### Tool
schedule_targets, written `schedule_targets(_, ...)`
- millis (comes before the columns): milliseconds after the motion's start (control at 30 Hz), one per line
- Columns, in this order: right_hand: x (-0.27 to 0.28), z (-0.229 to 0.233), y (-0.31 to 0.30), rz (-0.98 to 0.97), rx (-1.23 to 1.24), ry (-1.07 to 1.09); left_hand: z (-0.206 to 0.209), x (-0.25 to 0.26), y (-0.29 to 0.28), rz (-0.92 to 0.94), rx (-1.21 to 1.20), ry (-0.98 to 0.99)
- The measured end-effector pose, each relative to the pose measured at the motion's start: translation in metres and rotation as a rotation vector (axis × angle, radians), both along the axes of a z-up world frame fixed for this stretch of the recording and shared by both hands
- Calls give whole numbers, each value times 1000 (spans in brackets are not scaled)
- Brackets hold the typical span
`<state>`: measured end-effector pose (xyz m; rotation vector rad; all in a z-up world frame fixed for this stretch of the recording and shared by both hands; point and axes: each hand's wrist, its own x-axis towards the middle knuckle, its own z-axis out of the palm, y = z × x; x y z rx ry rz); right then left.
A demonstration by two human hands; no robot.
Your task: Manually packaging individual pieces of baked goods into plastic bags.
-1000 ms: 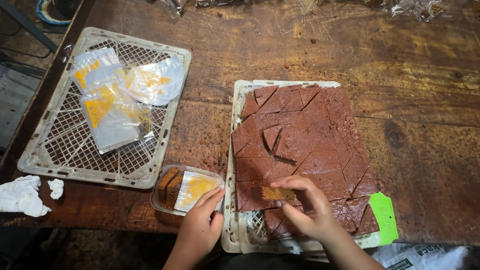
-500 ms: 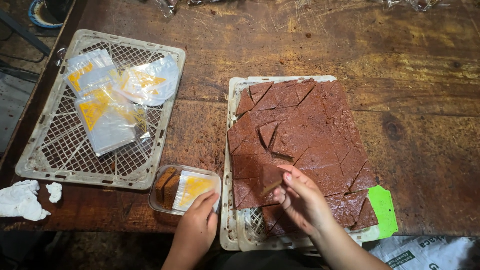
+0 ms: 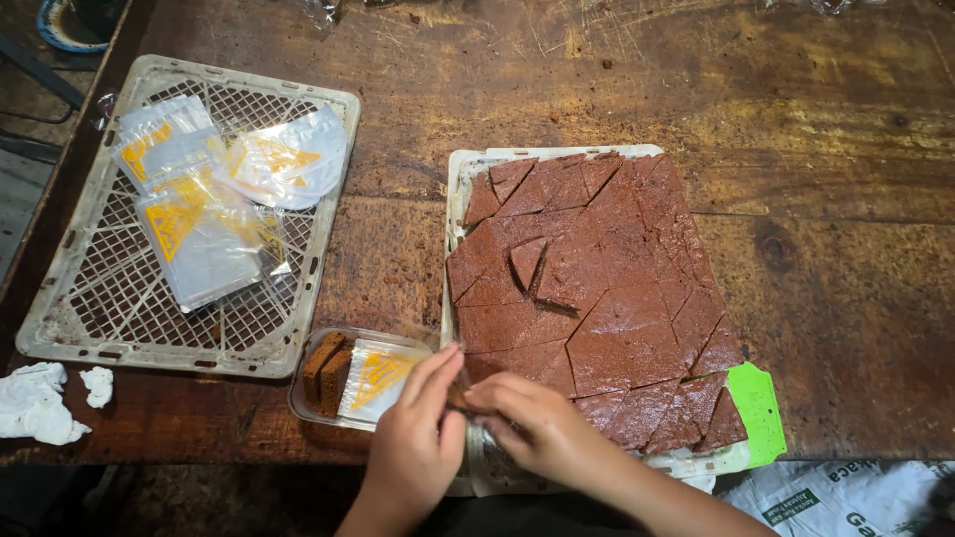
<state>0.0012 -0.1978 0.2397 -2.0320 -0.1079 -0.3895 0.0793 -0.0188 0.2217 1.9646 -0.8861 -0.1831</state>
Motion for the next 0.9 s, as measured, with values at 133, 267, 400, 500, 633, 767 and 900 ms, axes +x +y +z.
schedule_targets(133,12,-14,-14,-87,-79,9,26,-17,-3,-370,-253,-21)
schedule_targets(267,35,34,-40,182,-124,526,-12,-8,14,-361,-205,8)
schedule_targets(400,47,47,-36,23,-112,171,-54,20,35,-35,304,79)
schedule_targets(500,47,21,-15,246,-479,338,-54,14,46,-57,406,151)
schedule_targets(633,35,0,-17,227,-526,519,-54,19,51,59,211,62)
schedule_targets(767,13,-12,-58,-74,-201,444,-48,17,53,115,190,264)
schedule_targets(900,-10,-25,-79,-449,-12,361,-51,17,35,89,110,245)
